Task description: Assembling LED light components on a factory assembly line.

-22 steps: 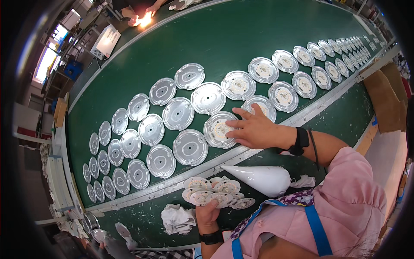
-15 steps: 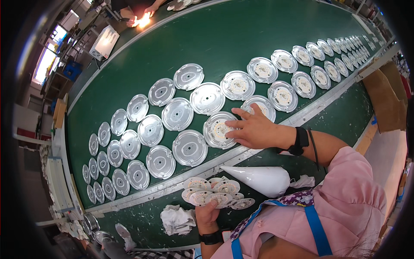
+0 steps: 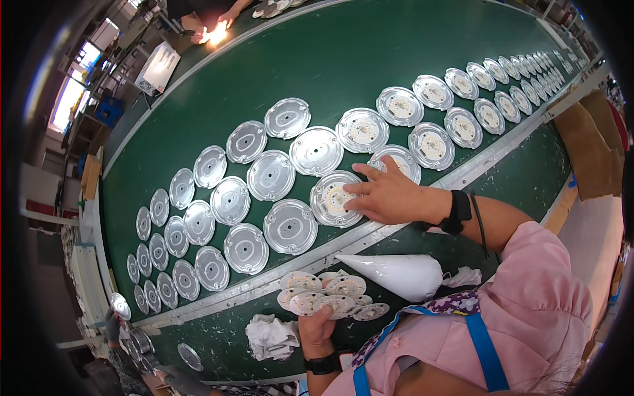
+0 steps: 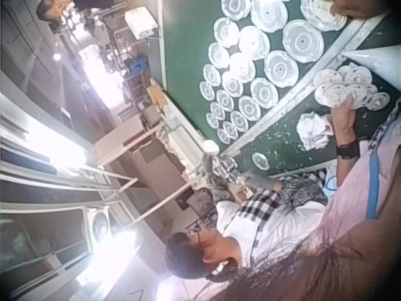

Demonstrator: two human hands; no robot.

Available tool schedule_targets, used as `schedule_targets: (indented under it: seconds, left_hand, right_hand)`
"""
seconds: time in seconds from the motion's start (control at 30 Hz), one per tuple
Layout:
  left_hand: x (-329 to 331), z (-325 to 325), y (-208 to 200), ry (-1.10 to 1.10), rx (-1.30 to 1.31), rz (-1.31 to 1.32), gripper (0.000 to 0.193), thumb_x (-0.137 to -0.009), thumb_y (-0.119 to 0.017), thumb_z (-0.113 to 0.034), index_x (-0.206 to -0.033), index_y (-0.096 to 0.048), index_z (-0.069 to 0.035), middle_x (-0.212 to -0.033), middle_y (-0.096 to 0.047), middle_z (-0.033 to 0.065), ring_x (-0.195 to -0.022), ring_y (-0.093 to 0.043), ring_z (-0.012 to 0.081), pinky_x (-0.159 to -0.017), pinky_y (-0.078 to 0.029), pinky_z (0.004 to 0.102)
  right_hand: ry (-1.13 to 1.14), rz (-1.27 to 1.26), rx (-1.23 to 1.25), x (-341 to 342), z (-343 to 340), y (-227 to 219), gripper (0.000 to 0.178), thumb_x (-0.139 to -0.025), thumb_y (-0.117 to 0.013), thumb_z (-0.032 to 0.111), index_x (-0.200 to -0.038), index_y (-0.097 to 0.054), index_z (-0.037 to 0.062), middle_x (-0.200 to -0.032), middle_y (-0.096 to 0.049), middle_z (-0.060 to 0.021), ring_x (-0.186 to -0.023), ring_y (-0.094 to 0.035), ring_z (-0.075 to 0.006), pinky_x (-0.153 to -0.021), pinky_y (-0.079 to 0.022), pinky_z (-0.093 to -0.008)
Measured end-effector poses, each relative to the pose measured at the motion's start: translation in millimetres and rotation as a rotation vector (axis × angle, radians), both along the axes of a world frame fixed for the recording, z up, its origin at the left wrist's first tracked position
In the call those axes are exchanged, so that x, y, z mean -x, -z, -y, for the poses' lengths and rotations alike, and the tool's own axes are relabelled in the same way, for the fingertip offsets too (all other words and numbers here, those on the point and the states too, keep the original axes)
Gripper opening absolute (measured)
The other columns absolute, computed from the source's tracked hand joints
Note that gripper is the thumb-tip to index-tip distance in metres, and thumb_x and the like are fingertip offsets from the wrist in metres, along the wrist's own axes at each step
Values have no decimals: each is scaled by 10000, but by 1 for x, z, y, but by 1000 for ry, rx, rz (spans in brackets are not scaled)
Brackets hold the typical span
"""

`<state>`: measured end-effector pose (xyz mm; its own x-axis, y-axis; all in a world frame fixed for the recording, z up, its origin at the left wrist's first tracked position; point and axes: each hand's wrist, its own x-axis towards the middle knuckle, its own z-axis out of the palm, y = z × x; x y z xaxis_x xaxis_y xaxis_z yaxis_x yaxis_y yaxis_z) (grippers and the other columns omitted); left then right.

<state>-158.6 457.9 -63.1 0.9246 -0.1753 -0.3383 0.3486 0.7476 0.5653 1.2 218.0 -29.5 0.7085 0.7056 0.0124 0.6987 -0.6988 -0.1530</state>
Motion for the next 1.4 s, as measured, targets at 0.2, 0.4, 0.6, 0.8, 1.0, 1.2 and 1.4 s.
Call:
schedule_targets:
  seconds: [0.2,0.4,0.6,0.8,1.0,1.2,1.4]
  left_hand:
    - [1,-3,2,7,16,-6,687,-648,-678,-56,-1231,-326,31,-1174,-449,180,-1088,-455,327,-916,-375,467]
    - [-7,5,-10,-24,19,58,648,-666,-652,-50,-1230,-338,9,-1188,-444,160,-1102,-444,322,-930,-359,472]
    - [-12,12,-8,-22,73,137,620,-679,-631,-43,-1227,-343,-6,-1188,-444,146,-1108,-439,309,-928,-361,468]
    - [-13,14,-10,32,132,229,615,-689,-622,-44,-1232,-335,-10,-1203,-436,153,-1108,-437,317,-930,-352,483]
    - [7,-16,17,-18,177,127,646,-693,-610,-66,-1270,-319,-68,-1220,-436,139,-1124,-422,336,-949,-316,519]
    - [24,-26,38,-83,167,98,633,-673,-615,-59,-1242,-339,-76,-1125,-497,145,-1027,-498,337,-873,-401,512]
    - [24,-27,42,-103,119,39,621,-671,-616,-48,-1230,-346,-68,-1101,-509,149,-1004,-511,338,-854,-416,511]
  right_hand:
    - [-6,-7,-27,0,0,2,223,-792,-538,287,-1003,-596,244,-1195,-477,12,-1200,-322,-305,-820,-268,-647]
    - [25,-86,-262,17,-11,-17,264,-771,-569,305,-974,-595,139,-1107,-536,-27,-1082,-440,-270,-809,-362,-504]
    - [156,-1040,-773,49,-34,-25,222,-809,-574,257,-882,-568,48,-715,-577,-58,-617,-519,-133,-566,-417,-272]
    - [358,-1152,-971,47,-41,-21,128,-850,-525,154,-905,-518,38,-727,-539,11,-640,-464,-33,-569,-407,-210]
    - [353,-408,-752,-25,-17,-36,269,-812,-529,102,-1062,-471,20,-660,-514,-24,-588,-479,-85,-540,-407,-237]
    - [284,-201,-532,-97,-19,-26,206,-733,-606,178,-892,-572,52,-721,-618,-96,-662,-597,-239,-589,-459,-319]
    - [166,-329,-482,-141,-49,-3,147,-703,-615,210,-786,-626,88,-749,-631,-77,-701,-599,-241,-619,-463,-337]
